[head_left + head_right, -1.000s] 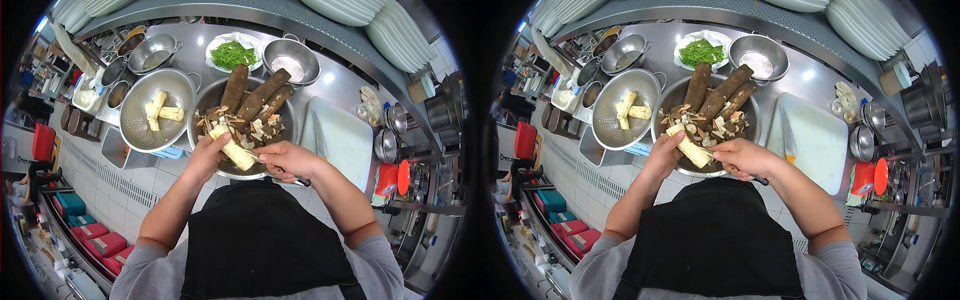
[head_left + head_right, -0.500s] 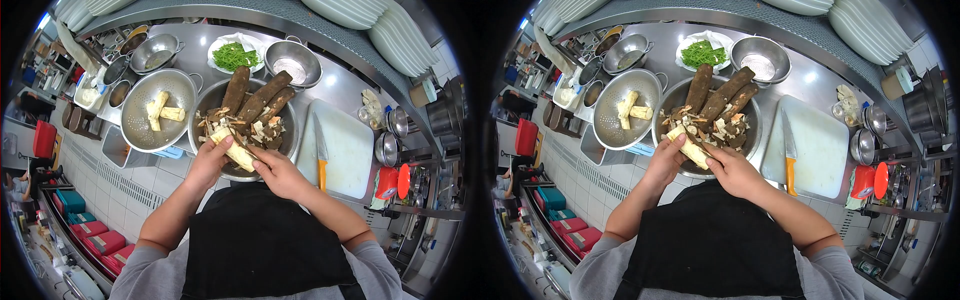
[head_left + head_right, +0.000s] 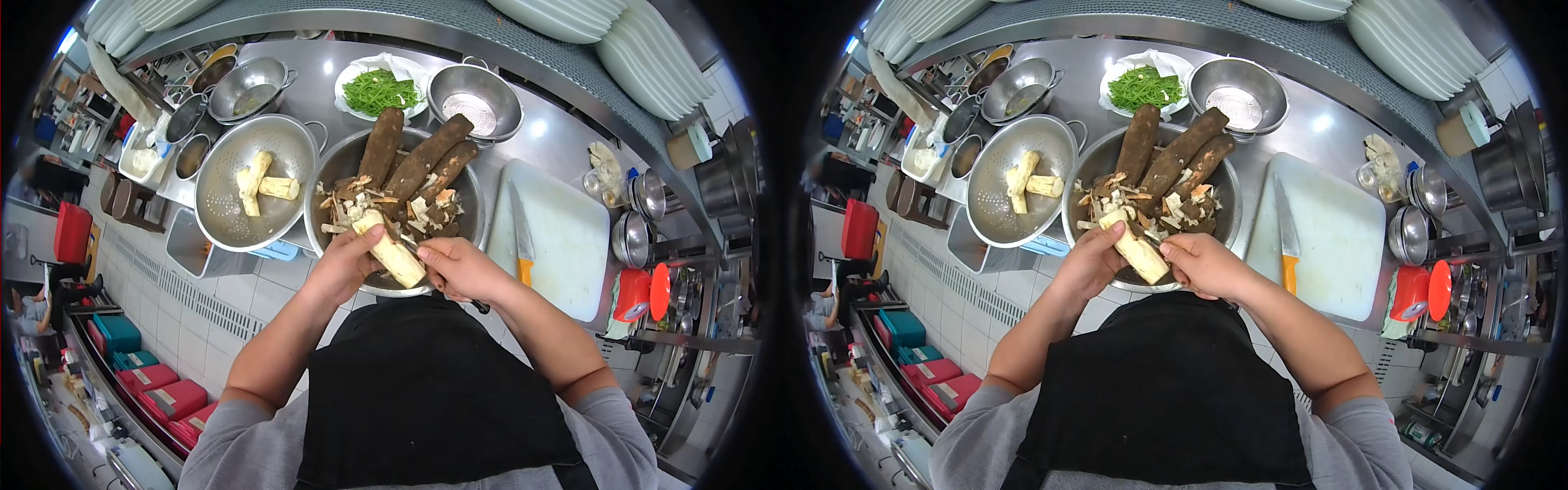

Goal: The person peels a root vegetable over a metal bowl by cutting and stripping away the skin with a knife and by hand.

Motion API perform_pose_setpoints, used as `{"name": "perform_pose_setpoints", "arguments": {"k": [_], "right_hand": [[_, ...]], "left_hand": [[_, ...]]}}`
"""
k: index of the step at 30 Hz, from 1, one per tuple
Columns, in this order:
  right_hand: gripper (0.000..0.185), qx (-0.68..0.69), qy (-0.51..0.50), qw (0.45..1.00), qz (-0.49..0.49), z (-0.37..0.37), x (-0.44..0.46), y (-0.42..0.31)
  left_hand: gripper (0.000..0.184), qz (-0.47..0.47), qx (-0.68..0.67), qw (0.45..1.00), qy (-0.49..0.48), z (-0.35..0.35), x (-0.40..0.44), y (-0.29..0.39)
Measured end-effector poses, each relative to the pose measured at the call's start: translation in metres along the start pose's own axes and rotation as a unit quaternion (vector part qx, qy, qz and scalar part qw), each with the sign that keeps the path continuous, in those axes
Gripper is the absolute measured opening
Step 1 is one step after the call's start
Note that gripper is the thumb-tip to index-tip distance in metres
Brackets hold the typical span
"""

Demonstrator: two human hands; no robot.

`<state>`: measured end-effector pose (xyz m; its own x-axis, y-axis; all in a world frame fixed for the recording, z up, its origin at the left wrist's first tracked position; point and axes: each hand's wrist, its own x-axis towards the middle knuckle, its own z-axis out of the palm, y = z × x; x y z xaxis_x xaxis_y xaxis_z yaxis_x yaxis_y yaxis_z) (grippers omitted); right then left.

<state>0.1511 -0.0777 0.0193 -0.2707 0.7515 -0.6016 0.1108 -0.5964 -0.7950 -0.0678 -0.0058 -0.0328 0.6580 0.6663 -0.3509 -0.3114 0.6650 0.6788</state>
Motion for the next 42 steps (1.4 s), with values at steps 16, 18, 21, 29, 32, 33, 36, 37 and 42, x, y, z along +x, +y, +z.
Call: {"name": "perform_pose_setpoints", "arguments": {"k": [16,18,21,29,32,33,36,37,42], "right_hand": [[0.041,-0.305,0.209,0.894,-0.252,0.024,-0.009,-0.01],[0.044,-0.28,0.18,0.915,-0.229,0.03,-0.01,-0.014],[0.048,-0.269,0.197,0.911,-0.242,0.032,-0.004,-0.008],[0.05,-0.303,0.231,0.868,-0.318,0.032,0.003,-0.005],[0.05,-0.309,0.239,0.856,-0.337,0.033,0.007,-0.001],[0.05,-0.31,0.238,0.857,-0.337,0.035,0.007,-0.002],[0.05,-0.339,0.25,0.852,-0.311,0.038,0.011,-0.005],[0.05,-0.338,0.248,0.855,-0.305,0.038,0.014,-0.006],[0.045,-0.324,0.223,0.886,-0.246,0.03,0.019,-0.015]], "left_hand": [[0.045,0.087,0.073,0.991,0.069,0.016,0.002,0.0],[0.042,0.117,0.027,0.989,0.091,0.027,-0.002,-0.001],[0.041,0.135,-0.016,0.988,0.079,0.032,0.0,-0.005],[0.038,0.139,0.018,0.987,0.085,0.033,-0.002,-0.004],[0.035,0.14,0.034,0.986,0.089,0.034,-0.003,-0.001],[0.033,0.138,0.026,0.986,0.094,0.034,-0.003,0.0],[0.034,0.156,0.044,0.979,0.119,0.035,0.001,-0.004],[0.034,0.156,0.043,0.98,0.12,0.036,0.002,-0.004],[0.034,0.164,0.093,0.973,0.131,0.03,0.004,-0.004]]}}
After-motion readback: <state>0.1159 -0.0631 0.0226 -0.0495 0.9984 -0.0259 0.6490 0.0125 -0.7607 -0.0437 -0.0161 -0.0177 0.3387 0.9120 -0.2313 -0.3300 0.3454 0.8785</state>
